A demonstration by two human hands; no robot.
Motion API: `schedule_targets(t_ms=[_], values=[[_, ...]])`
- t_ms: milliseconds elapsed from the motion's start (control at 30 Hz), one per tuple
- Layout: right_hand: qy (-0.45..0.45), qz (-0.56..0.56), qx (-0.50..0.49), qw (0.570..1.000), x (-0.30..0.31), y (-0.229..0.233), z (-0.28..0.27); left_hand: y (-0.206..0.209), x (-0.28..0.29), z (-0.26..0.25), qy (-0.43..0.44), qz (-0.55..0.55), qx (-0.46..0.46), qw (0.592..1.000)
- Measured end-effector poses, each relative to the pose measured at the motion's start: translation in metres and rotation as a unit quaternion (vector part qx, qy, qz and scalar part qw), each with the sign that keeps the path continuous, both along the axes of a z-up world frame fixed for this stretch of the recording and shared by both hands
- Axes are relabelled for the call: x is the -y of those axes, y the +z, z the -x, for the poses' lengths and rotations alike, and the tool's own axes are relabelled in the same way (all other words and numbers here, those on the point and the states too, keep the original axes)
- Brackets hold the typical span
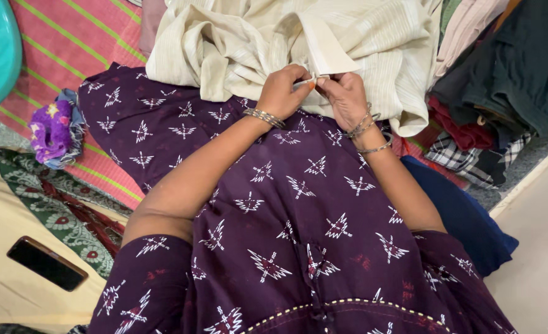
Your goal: The person buttons a white shirt by hand while sitting on a mat. They align the placket, fasten buttons one by one, and smooth the fabric. The shirt remains on the lap throughout the clip.
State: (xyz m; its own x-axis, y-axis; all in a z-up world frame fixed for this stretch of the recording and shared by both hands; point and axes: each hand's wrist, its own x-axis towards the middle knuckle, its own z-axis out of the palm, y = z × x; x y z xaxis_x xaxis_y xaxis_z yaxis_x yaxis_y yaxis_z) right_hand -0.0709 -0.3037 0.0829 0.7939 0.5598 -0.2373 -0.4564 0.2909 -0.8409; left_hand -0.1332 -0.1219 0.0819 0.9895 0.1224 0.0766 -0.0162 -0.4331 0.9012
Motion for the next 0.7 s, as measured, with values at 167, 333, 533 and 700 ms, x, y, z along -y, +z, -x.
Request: schedule_targets(t_ms=[167,333,533,700], values=[[0.006,-0.002,0.0,1.0,0.001,-0.003,-0.002,0.004,0.002,0.002,0.018,-0.006,0.005,1.0],[0.015,-0.027,-0.031,0.999,0.003,-0.009,-0.004,-0.004,0.004,0.001,0.059,0.026,-0.074,0.995],[0.022,-0.028,-0.026,0.999,0.005,-0.013,-0.007,-0.019,0.003,-0.002,0.062,0.043,-0.025,0.997],[0.018,-0.032,-0.016,0.999,0.005,-0.015,-0.006,-0.023,0.005,-0.007,0.076,0.024,-0.082,0.993]])
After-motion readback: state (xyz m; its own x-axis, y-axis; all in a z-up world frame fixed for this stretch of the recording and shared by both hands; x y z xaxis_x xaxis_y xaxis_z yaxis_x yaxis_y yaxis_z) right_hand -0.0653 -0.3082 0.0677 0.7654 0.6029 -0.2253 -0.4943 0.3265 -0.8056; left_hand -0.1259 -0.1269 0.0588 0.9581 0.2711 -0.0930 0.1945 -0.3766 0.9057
